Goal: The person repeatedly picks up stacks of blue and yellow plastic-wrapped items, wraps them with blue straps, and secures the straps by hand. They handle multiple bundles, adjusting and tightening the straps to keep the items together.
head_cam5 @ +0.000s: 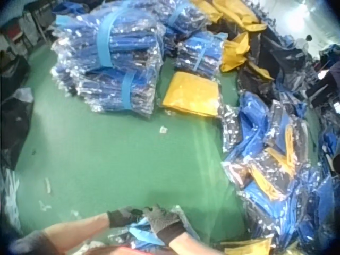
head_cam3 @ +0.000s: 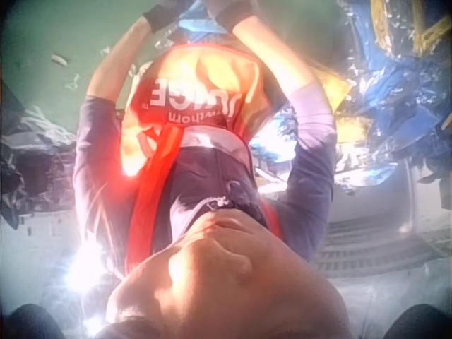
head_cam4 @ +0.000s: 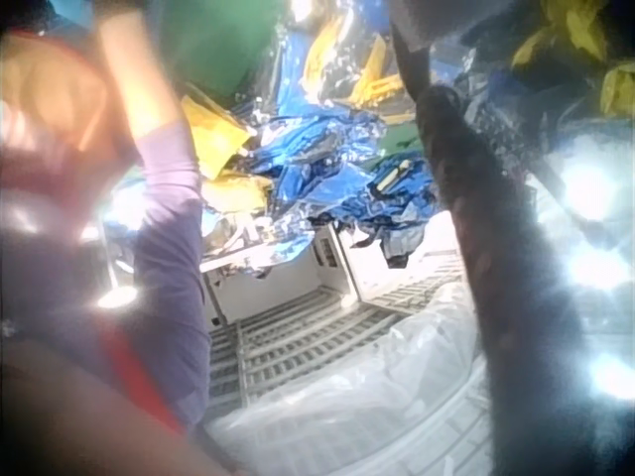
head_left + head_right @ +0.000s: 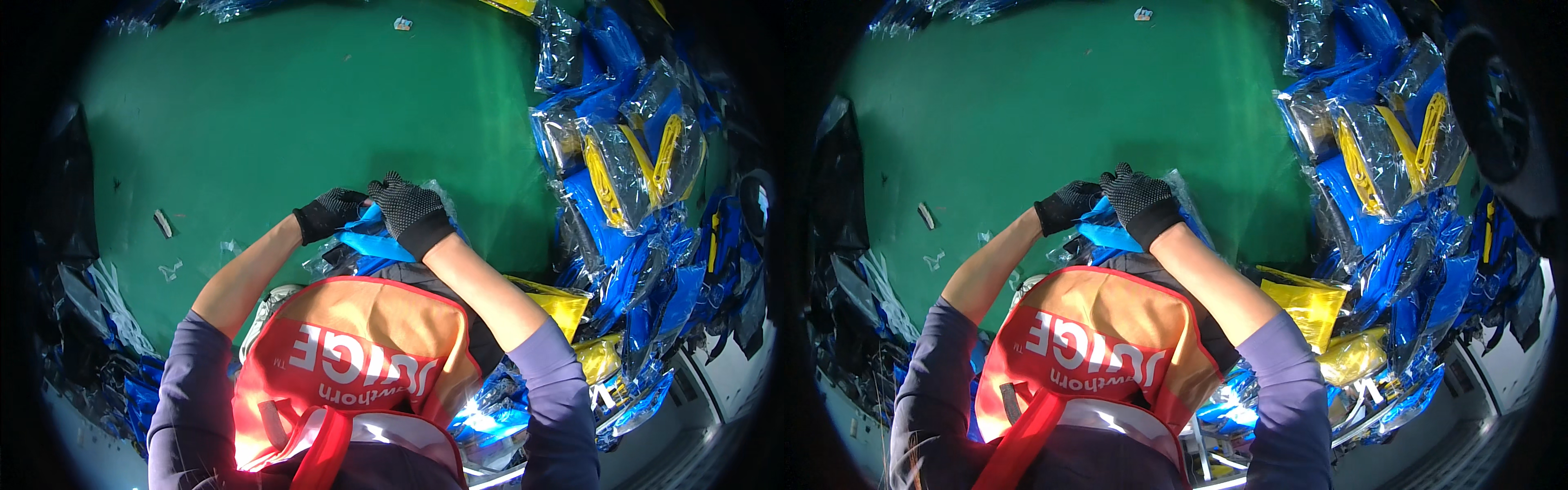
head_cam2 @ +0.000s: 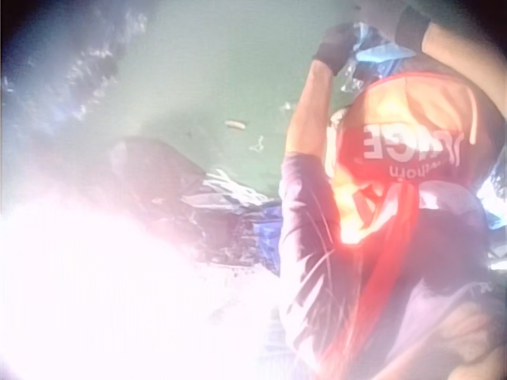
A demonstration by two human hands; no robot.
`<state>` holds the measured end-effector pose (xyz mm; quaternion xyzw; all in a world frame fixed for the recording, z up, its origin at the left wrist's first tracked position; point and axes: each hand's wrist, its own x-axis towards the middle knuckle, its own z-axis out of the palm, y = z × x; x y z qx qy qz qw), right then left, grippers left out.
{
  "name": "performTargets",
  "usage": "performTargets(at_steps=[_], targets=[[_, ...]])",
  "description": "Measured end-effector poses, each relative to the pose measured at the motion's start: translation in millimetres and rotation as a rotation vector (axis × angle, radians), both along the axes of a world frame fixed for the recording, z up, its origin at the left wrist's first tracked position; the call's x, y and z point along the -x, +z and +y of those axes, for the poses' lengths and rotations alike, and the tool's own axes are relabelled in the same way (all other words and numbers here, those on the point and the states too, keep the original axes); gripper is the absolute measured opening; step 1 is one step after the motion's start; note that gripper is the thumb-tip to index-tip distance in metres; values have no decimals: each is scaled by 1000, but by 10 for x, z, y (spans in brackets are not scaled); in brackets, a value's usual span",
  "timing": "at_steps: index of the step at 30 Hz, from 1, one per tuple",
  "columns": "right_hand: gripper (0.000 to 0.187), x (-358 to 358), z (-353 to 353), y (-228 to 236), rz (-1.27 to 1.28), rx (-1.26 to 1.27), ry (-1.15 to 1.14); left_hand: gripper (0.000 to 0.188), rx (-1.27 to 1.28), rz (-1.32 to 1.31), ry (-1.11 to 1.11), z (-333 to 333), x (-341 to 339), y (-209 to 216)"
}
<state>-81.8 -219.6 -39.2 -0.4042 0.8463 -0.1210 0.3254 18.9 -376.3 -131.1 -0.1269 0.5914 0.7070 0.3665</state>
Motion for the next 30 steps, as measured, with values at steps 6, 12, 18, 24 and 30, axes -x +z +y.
performTargets(at_steps=[6,12,18,24,30], targets=[[22,18,33,30,129,153,35,29,-41,85,273,125,-90,-28],[25,23,44,51,146,73,69,15,840,598,-141,67,289,353],[25,6,50,34,56,45,-2,34,453,643,81,-83,367,413],[23,-5,83,11,119,116,17,31,228,113,-167,-89,415,393],[29,32,74,10,81,134,-22,25,841,921,-225,20,407,508]])
